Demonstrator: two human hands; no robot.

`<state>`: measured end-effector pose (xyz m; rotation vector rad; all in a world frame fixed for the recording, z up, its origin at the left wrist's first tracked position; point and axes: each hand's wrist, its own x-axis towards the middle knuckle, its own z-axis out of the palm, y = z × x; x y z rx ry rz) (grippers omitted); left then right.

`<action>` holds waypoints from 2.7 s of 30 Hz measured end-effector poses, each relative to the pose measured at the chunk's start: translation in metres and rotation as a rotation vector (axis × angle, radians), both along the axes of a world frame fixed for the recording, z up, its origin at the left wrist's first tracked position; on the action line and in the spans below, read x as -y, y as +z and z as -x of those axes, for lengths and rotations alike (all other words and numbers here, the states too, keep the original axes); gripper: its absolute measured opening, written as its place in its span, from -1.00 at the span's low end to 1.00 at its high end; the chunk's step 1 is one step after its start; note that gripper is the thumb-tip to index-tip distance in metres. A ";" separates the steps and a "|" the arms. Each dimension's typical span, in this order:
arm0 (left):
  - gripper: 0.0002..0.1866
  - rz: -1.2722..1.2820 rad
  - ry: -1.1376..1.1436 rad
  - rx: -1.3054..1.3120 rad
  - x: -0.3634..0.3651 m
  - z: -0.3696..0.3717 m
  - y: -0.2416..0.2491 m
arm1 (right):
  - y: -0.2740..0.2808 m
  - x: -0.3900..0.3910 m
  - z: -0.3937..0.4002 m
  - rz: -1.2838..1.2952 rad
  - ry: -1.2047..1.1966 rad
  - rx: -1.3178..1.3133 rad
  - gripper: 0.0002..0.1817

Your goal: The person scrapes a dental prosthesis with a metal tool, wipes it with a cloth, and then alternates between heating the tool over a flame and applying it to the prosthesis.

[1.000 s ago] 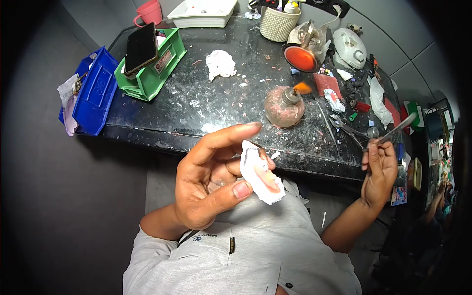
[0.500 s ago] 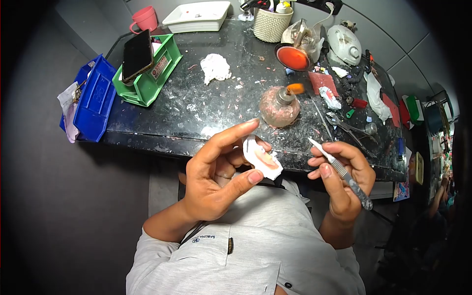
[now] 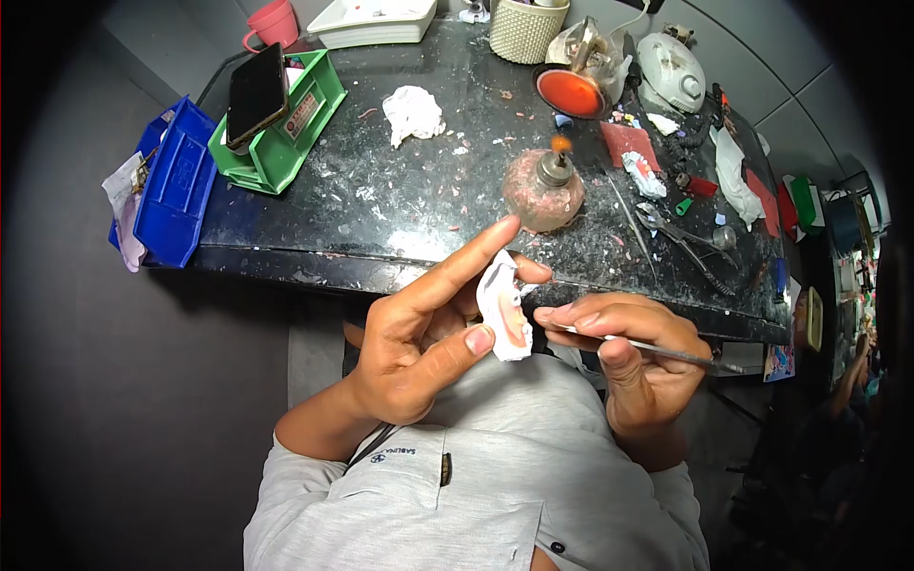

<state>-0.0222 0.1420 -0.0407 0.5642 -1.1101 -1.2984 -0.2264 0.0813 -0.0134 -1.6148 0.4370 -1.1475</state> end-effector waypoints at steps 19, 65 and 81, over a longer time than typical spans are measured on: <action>-0.34 0.152 0.172 0.297 0.003 -0.001 -0.005 | 0.000 0.004 0.001 0.171 -0.019 -0.150 -0.87; -0.30 -0.156 0.040 -0.008 0.002 0.003 0.003 | -0.004 0.005 0.002 -0.086 0.026 0.011 -0.81; -0.44 0.115 0.178 0.080 0.005 0.009 -0.013 | -0.019 0.007 0.004 0.233 -0.233 0.042 -0.69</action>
